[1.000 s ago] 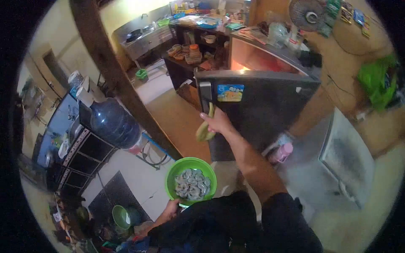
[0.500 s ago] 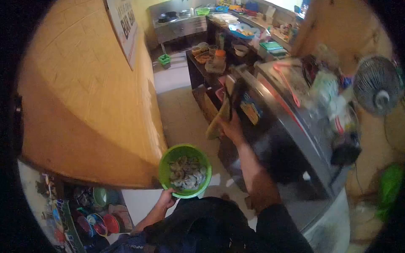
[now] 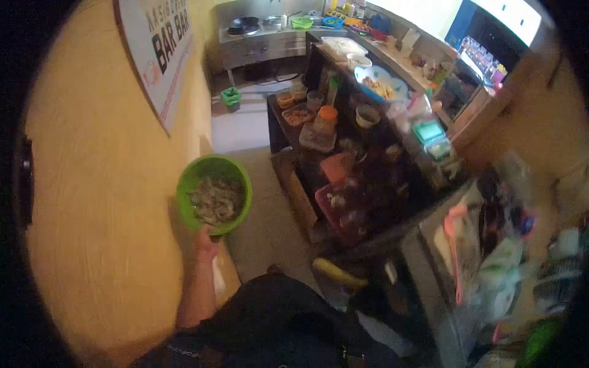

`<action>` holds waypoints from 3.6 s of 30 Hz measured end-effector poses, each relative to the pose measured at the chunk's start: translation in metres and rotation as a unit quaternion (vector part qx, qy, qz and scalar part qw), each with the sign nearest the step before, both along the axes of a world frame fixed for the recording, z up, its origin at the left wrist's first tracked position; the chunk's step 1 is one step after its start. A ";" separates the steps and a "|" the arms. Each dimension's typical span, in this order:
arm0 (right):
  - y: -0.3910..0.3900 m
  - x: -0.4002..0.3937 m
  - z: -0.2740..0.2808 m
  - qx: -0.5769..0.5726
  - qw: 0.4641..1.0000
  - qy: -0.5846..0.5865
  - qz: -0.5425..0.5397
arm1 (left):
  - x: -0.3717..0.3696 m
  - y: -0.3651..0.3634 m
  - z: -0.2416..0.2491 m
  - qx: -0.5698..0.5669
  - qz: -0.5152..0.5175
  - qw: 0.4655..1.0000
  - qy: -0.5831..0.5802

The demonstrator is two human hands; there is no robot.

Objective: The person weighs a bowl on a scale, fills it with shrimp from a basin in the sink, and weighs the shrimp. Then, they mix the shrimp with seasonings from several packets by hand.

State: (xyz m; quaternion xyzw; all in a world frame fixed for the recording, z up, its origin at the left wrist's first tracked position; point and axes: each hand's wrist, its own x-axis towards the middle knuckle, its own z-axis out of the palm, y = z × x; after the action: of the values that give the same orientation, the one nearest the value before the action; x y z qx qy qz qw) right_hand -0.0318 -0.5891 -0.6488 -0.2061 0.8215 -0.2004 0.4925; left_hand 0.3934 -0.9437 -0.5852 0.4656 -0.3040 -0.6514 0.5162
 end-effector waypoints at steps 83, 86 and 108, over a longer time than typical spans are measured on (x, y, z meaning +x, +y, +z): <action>-1.097 -0.145 -0.018 -0.071 0.875 0.467 -0.105 | -0.290 -1.056 0.081 0.176 -0.494 0.851 -0.010; -1.113 -0.140 0.058 -0.006 0.926 0.362 -0.104 | -0.288 -1.054 0.078 0.184 -0.498 0.847 -0.026; -1.120 -0.065 0.266 -0.327 0.935 0.057 -0.122 | -0.363 -0.972 0.147 0.071 -0.707 0.701 -0.060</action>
State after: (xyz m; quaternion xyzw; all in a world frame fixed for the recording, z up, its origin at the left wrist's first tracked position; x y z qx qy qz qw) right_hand -0.0966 -1.7088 -0.3829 -0.2651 0.7558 -0.5047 0.3221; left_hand 0.0306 -1.9154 -0.4380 0.1872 -0.5272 -0.8150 -0.1508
